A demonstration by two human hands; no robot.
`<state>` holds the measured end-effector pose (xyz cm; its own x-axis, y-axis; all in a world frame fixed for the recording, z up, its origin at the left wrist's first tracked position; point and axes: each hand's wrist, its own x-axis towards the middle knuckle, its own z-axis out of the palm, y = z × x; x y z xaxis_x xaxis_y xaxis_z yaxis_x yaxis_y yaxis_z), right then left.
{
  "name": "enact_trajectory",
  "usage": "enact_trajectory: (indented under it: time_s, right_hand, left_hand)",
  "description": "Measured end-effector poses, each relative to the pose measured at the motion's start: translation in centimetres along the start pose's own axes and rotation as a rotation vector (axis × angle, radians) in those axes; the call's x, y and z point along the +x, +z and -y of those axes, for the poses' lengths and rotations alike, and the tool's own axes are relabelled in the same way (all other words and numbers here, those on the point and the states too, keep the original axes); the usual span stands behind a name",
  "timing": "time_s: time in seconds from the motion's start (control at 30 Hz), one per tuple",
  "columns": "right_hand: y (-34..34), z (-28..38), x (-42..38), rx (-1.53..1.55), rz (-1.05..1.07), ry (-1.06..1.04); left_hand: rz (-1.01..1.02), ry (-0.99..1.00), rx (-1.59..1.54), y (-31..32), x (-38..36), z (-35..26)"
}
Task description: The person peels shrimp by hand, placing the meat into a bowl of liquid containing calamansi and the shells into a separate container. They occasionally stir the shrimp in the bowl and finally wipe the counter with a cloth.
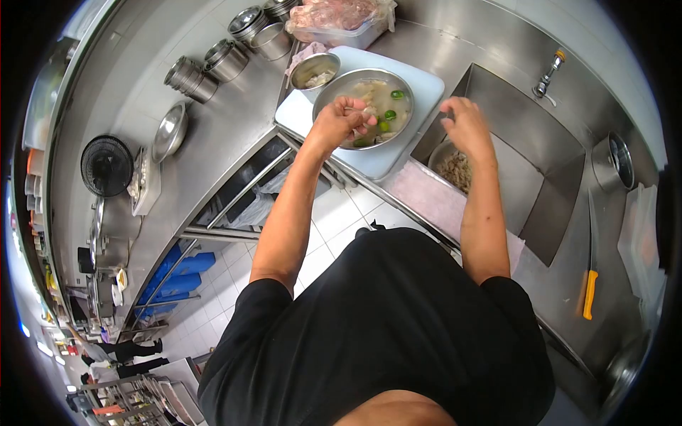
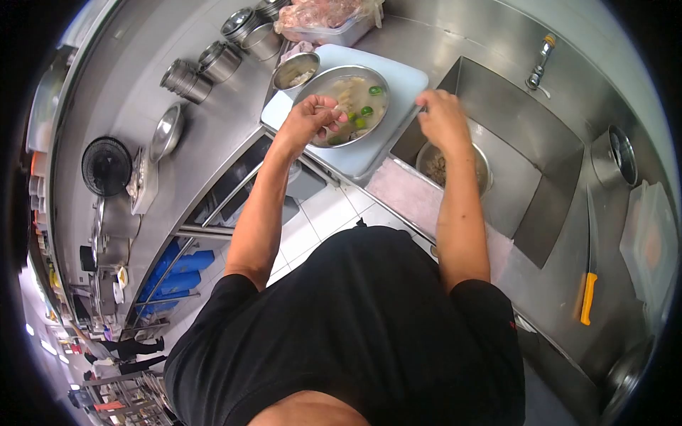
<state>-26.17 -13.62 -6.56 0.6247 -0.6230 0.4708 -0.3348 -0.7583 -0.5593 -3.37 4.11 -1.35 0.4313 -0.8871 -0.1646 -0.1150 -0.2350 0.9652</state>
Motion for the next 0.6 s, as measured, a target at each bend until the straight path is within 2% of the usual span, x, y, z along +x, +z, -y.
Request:
enact_trajectory:
  time_s: [0.07,0.13,0.23,0.47,0.6]
  right_hand:
    - [0.8,2.4,0.6,0.101,0.001,-0.111]
    - [1.0,6.0,1.0,0.248,0.065,-0.079]
    - [2.4,8.0,2.0,0.216,0.055,-0.186]
    - [3.3,9.0,3.2,0.348,0.228,-0.105]
    - [4.1,9.2,3.5,0.296,0.256,-0.070]
  left_hand:
    - [0.014,0.006,0.050,0.6,0.3,-0.7]
    - [0.025,0.011,0.058,1.3,0.3,-1.0]
    - [0.023,0.035,0.043,1.7,0.3,-1.5]
    - [-0.014,0.035,0.081,0.7,-0.2,-1.0]
    - [-0.012,0.045,0.106,0.3,-0.4,-0.9]
